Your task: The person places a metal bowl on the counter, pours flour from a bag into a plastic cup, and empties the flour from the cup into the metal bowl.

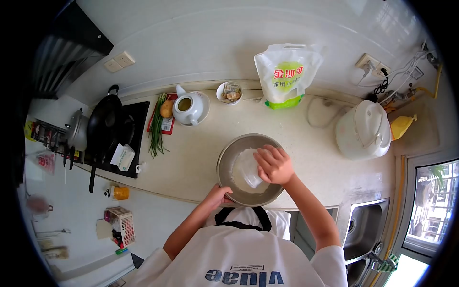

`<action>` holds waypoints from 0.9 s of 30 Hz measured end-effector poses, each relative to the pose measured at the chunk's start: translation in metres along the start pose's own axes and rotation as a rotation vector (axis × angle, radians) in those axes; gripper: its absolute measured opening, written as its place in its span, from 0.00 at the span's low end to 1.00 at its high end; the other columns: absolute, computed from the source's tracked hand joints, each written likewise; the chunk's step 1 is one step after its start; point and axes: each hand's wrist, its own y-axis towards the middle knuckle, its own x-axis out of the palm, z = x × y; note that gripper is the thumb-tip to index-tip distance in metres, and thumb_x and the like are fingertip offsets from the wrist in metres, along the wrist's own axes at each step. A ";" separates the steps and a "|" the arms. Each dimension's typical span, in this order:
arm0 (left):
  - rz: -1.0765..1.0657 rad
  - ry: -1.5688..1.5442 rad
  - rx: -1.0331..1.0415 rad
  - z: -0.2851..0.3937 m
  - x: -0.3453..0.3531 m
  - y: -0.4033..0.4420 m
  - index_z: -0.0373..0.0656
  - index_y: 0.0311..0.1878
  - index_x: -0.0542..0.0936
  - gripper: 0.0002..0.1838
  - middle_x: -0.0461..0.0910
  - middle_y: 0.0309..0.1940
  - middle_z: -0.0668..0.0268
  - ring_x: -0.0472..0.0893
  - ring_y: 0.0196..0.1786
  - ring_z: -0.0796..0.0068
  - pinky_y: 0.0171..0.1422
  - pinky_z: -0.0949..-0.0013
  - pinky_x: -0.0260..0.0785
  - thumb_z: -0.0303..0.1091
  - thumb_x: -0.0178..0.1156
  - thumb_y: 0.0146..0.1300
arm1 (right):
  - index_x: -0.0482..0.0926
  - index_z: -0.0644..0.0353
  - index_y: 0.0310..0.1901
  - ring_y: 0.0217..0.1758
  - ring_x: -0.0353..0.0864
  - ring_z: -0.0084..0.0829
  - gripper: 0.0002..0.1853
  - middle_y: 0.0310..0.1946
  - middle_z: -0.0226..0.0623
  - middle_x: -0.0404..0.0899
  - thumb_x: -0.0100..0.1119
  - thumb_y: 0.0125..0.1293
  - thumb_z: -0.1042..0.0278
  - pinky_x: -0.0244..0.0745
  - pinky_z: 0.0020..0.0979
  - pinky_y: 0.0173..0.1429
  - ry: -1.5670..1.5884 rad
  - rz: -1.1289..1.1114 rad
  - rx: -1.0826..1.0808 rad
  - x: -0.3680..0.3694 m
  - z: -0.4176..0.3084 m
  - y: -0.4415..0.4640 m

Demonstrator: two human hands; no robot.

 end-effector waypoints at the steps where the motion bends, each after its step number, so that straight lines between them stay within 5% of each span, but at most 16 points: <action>1: -0.001 -0.006 0.006 0.002 0.002 -0.001 0.30 0.52 0.68 0.22 0.76 0.42 0.54 0.81 0.40 0.60 0.41 0.59 0.80 0.28 0.53 0.52 | 0.81 0.58 0.40 0.45 0.78 0.38 0.17 0.40 0.35 0.80 0.54 0.48 0.65 0.73 0.34 0.42 -0.008 0.045 0.108 0.002 0.003 -0.001; 27: -0.002 -0.002 0.022 0.010 0.013 -0.002 0.30 0.53 0.67 0.23 0.75 0.42 0.54 0.81 0.40 0.61 0.41 0.59 0.81 0.27 0.52 0.53 | 0.81 0.59 0.39 0.43 0.80 0.38 0.15 0.38 0.35 0.81 0.52 0.49 0.68 0.74 0.34 0.42 0.043 0.091 0.198 0.002 0.000 -0.016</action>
